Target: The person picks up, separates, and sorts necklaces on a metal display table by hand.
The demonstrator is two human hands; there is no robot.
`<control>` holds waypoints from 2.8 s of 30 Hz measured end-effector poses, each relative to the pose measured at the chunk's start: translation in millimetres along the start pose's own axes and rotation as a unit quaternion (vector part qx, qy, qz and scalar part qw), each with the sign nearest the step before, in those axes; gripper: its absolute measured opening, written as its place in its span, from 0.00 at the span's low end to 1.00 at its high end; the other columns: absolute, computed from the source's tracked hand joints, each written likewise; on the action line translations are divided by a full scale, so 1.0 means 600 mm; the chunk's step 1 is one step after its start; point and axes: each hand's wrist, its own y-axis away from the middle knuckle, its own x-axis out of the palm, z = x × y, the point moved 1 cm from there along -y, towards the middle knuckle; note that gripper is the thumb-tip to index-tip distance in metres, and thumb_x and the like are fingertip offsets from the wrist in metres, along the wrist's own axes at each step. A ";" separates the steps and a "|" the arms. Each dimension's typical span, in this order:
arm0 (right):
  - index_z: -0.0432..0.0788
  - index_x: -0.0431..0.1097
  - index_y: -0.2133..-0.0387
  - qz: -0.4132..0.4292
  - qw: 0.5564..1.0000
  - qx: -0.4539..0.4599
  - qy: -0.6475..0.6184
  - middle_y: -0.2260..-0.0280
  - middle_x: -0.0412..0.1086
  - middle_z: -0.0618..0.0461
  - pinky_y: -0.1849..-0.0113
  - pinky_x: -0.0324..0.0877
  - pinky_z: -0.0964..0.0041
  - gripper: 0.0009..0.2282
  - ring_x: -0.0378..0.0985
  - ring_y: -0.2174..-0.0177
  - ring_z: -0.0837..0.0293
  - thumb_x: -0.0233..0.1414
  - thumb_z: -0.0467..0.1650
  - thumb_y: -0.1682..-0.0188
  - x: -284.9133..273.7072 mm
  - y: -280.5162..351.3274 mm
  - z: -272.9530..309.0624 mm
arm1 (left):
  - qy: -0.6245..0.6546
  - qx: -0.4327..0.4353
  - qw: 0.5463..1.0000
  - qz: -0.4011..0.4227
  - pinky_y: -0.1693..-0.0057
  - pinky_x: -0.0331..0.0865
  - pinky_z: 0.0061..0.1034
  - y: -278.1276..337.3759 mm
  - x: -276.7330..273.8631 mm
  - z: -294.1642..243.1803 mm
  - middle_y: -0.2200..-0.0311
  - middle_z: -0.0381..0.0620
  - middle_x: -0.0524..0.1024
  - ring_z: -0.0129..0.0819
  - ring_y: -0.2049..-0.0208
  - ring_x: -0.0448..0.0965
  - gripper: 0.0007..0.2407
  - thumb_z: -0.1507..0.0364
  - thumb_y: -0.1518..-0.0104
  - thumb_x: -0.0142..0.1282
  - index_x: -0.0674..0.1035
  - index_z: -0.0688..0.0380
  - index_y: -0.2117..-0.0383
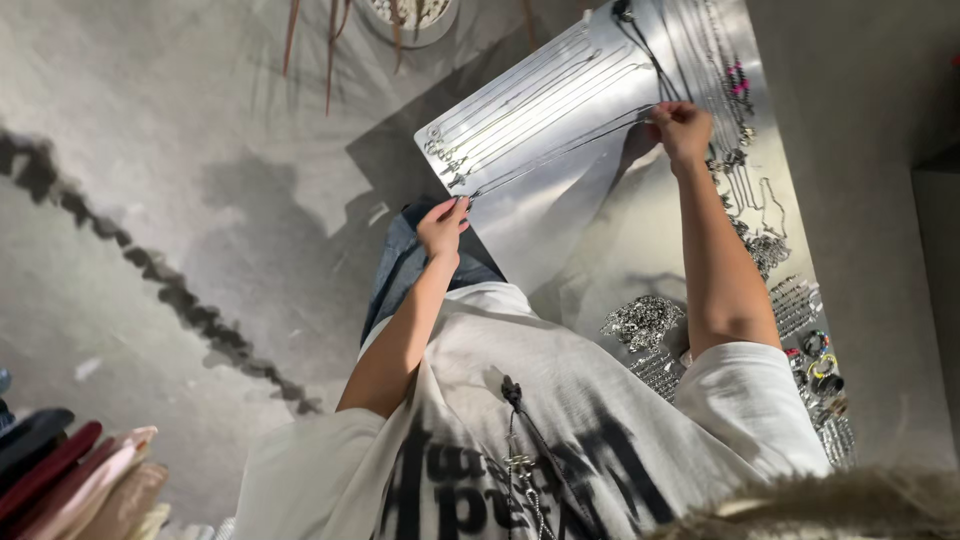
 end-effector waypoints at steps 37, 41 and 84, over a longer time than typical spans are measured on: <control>0.37 0.74 0.66 -0.029 0.999 -0.020 0.021 0.74 0.72 0.56 0.75 0.75 0.72 0.05 0.75 0.77 0.67 0.60 0.28 0.47 0.073 -0.063 0.007 | 0.008 0.047 0.996 -0.074 0.61 0.76 0.19 0.036 0.014 -0.043 0.67 0.44 0.85 0.26 0.70 0.84 0.10 0.73 0.46 0.67 0.86 0.64 0.60; 0.38 0.72 0.66 -0.035 0.998 -0.022 0.038 0.74 0.72 0.57 0.75 0.75 0.72 0.05 0.75 0.78 0.67 0.60 0.28 0.47 0.076 -0.060 0.011 | 0.018 0.055 0.994 -0.090 0.63 0.73 0.18 0.039 0.020 -0.040 0.68 0.45 0.86 0.26 0.71 0.84 0.09 0.74 0.45 0.66 0.86 0.64 0.60; 0.39 0.72 0.66 -0.059 0.996 -0.024 0.061 0.76 0.69 0.59 0.77 0.72 0.74 0.07 0.72 0.80 0.69 0.59 0.31 0.47 0.081 -0.065 0.006 | -0.007 0.062 0.991 -0.117 0.65 0.75 0.19 0.044 0.026 -0.033 0.67 0.42 0.85 0.23 0.70 0.83 0.11 0.72 0.46 0.66 0.85 0.61 0.59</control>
